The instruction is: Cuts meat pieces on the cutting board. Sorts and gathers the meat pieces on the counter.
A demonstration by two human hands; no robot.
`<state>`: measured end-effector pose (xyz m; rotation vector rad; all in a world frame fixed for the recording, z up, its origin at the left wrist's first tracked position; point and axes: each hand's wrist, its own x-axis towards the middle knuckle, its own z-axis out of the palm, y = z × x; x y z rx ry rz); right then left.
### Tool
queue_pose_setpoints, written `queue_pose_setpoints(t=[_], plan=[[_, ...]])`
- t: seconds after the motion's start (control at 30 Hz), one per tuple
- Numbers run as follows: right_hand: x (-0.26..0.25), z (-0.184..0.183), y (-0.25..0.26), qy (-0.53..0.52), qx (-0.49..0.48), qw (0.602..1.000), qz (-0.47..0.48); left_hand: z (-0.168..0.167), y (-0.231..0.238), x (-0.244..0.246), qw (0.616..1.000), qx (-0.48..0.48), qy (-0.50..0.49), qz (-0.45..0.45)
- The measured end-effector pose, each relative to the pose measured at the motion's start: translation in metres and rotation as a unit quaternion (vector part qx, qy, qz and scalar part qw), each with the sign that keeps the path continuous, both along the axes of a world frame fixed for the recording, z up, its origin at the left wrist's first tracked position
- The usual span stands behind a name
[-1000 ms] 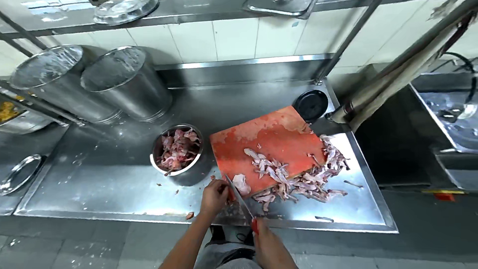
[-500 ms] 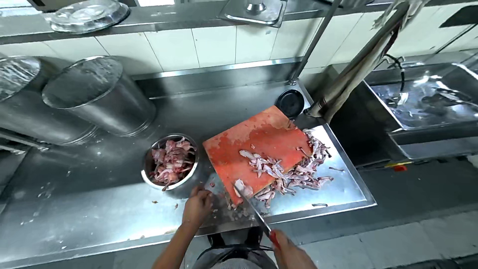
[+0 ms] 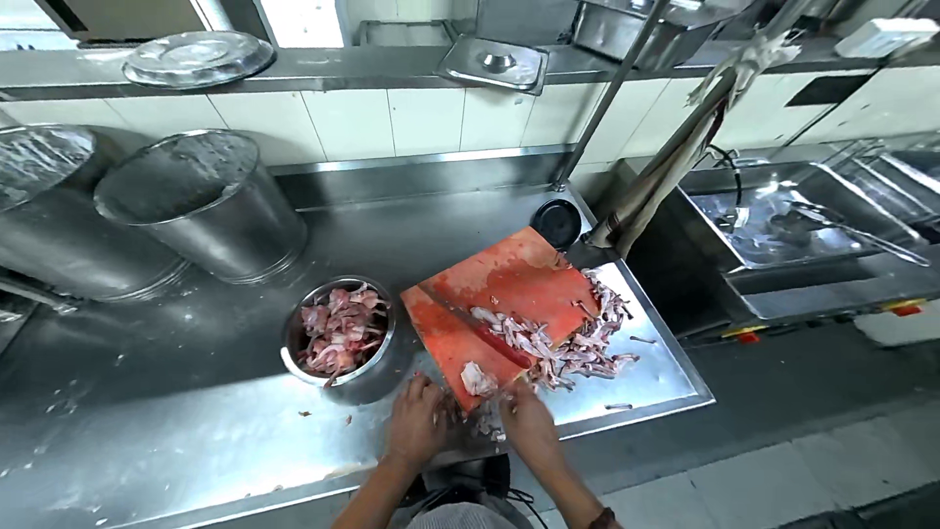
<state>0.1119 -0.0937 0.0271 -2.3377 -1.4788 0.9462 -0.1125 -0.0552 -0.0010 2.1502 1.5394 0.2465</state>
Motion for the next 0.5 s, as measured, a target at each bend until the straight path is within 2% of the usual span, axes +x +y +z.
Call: queue_pose_setpoints(t=[0.07, 0.2, 0.3, 0.4, 0.5], plan=[[-0.009, -0.030, -0.013, 0.065, -0.068, 0.996, 0.008, 0.001, 0.001, 0.012, 0.997, 0.022, -0.013, -0.070], [-0.026, -0.054, -0.005, 0.120, -0.039, 0.992, -0.002, 0.008, 0.013, 0.044, 0.974, 0.036, -0.013, -0.224], [-0.034, -0.039, -0.002, 0.061, -0.047, 0.997, 0.016, 0.003, 0.027, 0.064, 0.954, 0.021, 0.009, -0.299], [-0.037, -0.008, -0.002, -0.021, -0.074, 0.995, 0.067, 0.000, 0.040, 0.066, 0.946, 0.019, 0.019, -0.322], [-0.038, 0.022, -0.006, -0.030, -0.083, 0.988, 0.129, -0.001, 0.046, 0.054, 0.939, 0.057, -0.014, -0.339]])
